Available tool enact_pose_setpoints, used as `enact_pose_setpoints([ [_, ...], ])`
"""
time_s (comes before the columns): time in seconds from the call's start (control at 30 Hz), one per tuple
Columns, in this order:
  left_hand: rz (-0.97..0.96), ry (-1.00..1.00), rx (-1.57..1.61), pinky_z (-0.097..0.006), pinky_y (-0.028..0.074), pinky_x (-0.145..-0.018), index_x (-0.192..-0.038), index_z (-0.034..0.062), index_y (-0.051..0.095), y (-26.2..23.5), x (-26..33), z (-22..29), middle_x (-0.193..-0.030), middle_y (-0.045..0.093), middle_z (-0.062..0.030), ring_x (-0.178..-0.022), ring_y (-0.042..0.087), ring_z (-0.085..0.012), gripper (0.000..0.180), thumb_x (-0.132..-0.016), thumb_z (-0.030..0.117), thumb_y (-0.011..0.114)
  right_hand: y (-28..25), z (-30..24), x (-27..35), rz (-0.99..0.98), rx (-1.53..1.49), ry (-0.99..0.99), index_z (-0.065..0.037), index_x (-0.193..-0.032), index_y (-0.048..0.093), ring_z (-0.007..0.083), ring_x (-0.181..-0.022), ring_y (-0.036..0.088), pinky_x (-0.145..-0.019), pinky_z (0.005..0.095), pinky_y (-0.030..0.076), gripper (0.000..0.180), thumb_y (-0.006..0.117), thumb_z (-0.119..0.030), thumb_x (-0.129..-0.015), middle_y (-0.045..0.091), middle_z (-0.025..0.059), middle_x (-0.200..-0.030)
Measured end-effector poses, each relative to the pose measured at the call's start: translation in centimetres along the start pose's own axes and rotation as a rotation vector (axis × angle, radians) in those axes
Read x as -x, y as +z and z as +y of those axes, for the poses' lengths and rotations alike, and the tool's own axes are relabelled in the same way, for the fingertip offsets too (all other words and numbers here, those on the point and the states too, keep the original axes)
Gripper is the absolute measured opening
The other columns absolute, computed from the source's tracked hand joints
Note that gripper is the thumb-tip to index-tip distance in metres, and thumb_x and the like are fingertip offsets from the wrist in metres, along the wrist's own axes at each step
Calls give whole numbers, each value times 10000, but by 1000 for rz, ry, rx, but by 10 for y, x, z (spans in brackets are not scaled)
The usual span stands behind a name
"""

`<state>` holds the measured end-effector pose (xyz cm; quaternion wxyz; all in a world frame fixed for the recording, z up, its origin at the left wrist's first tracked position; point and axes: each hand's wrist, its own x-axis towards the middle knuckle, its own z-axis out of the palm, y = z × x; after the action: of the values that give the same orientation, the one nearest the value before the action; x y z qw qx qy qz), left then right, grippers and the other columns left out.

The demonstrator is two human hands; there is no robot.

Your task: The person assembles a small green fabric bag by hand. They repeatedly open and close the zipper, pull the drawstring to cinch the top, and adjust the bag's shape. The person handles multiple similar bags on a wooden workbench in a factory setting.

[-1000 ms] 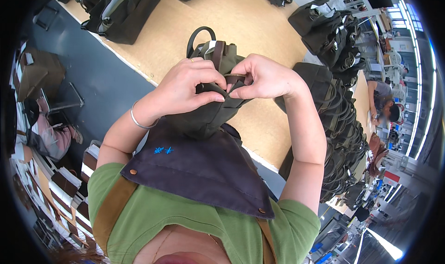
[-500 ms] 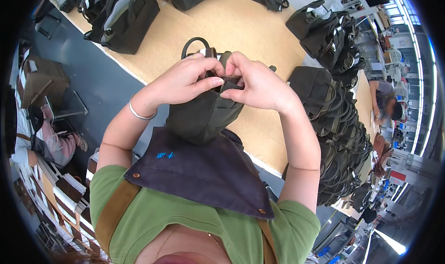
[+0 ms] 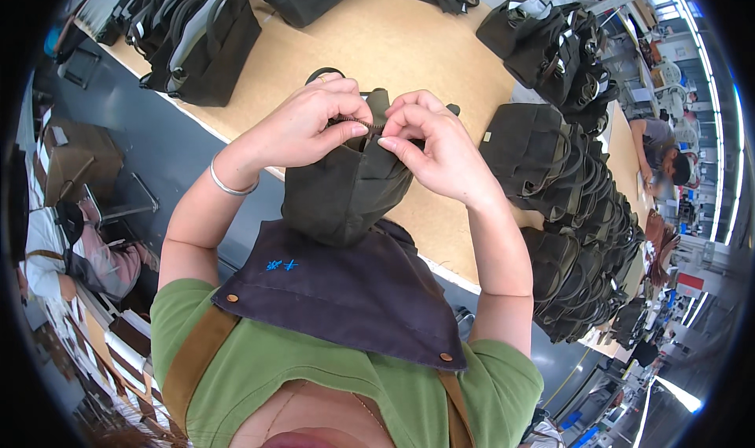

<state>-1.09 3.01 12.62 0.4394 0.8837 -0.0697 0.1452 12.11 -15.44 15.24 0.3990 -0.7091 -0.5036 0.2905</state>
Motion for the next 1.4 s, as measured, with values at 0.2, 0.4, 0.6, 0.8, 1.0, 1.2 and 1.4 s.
enact_pose_setpoints([
  [0.2,-41,-26,-45,-387,431,-807,-883,31,664,-3,-4,7,-827,572,-87,-873,539,-272,90,-846,106,632,1,-6,1,16,-23,-3,22,-893,607,130,-803,653,-727,250,534,85,673,-25,-865,554,102,-1083],
  [0.4,-29,17,-30,-375,415,-804,-881,37,658,-2,-2,6,-805,548,-80,-848,514,-264,74,-845,97,632,2,-4,1,24,-66,35,22,-877,608,125,-809,658,-722,251,535,89,683,-23,-863,571,93,-1069],
  [0.6,-19,66,-6,-352,377,-817,-874,53,642,1,-1,0,-778,511,-66,-798,479,-245,49,-848,94,632,6,-6,-1,57,-85,33,17,-836,589,126,-808,664,-710,249,526,108,692,-12,-855,608,76,-984],
  [0.8,8,86,16,-349,376,-830,-872,53,643,5,0,-1,-779,520,-54,-797,488,-238,51,-839,93,643,5,-12,-1,45,-91,124,3,-942,543,114,-810,653,-699,243,513,178,684,27,-838,631,62,-906],
  [1.0,223,-10,-101,-379,392,-789,-865,140,674,7,10,8,-830,569,-24,-869,519,-231,97,-786,177,716,4,-4,1,62,-205,123,-42,-1040,437,93,-796,591,-734,239,496,319,652,72,-834,621,77,-937],
  [1.2,312,-31,-219,-382,285,-844,-792,138,671,38,30,19,-814,569,19,-882,507,-191,137,-745,219,771,2,4,3,61,-298,114,-73,-1025,432,80,-832,577,-767,229,488,344,648,100,-821,612,68,-982],
  [1.4,321,-110,-126,-402,267,-850,-774,133,665,53,28,16,-793,563,15,-890,505,-191,122,-750,207,759,2,1,3,16,-296,130,-66,-1031,430,84,-814,570,-757,237,486,337,652,84,-827,606,72,-993],
])
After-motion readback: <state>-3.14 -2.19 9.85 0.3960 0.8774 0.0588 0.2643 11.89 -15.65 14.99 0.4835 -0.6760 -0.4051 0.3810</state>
